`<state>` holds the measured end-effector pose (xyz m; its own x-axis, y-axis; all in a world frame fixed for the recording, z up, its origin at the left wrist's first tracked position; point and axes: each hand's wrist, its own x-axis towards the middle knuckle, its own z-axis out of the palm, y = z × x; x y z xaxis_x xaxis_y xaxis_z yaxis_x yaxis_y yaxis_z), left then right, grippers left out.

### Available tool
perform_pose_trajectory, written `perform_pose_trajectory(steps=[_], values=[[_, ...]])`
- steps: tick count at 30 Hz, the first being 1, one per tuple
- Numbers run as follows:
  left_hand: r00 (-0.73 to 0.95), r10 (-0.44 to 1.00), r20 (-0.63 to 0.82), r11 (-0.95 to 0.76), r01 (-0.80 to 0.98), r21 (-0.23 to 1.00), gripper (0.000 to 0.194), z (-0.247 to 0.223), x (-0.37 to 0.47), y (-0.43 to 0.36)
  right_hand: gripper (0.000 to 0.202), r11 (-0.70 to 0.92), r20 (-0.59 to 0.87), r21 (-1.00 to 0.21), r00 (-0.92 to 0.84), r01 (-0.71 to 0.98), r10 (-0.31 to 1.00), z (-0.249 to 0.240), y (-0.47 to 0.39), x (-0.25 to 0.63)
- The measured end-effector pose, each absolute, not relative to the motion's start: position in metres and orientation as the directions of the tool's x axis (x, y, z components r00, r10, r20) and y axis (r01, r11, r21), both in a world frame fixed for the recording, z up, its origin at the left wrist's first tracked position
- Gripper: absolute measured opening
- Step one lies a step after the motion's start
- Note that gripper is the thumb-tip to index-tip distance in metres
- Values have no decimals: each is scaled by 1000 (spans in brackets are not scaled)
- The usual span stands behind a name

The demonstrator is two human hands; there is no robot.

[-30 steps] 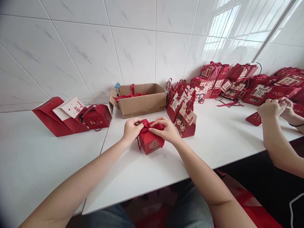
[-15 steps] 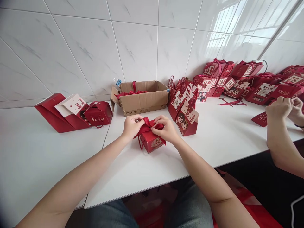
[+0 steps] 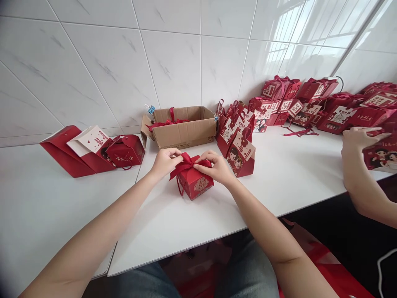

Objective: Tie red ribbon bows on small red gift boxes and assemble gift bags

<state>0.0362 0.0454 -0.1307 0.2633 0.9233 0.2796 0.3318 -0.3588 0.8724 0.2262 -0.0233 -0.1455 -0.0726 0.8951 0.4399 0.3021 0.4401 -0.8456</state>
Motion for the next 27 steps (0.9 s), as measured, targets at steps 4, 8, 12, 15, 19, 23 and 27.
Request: perform_pose_trajectory(steps=[4, 8, 12, 15, 19, 23, 27], values=[[314, 914, 257, -376, 414, 829, 14, -114, 18, 54, 32, 415, 397, -901, -141, 125, 907, -147, -18, 238], [342, 901, 266, -417, 516, 748, 19, -100, 3, 54, 32, 426, 412, -899, -134, 103, 901, -152, -15, 240], [366, 890, 272, -449, 598, 664, 25, -91, -5, 52, 31, 423, 412, -894, -103, 147, 905, -157, -15, 236], [371, 893, 253, -442, 619, 649, 23, -90, -8, 53, 30, 393, 381, -903, -101, 174, 919, -160, -14, 233], [335, 930, 154, -340, 616, 710, 18, -92, -8, 56, 29, 365, 365, -912, -36, 184, 930, -163, -11, 230], [341, 937, 80, -270, 558, 785, 16, -94, -7, 55, 27, 363, 376, -898, 8, 248, 926, -163, -11, 230], [346, 935, 80, -269, 545, 794, 17, -92, -8, 52, 23, 389, 414, -856, 0, 341, 910, -160, -14, 231]])
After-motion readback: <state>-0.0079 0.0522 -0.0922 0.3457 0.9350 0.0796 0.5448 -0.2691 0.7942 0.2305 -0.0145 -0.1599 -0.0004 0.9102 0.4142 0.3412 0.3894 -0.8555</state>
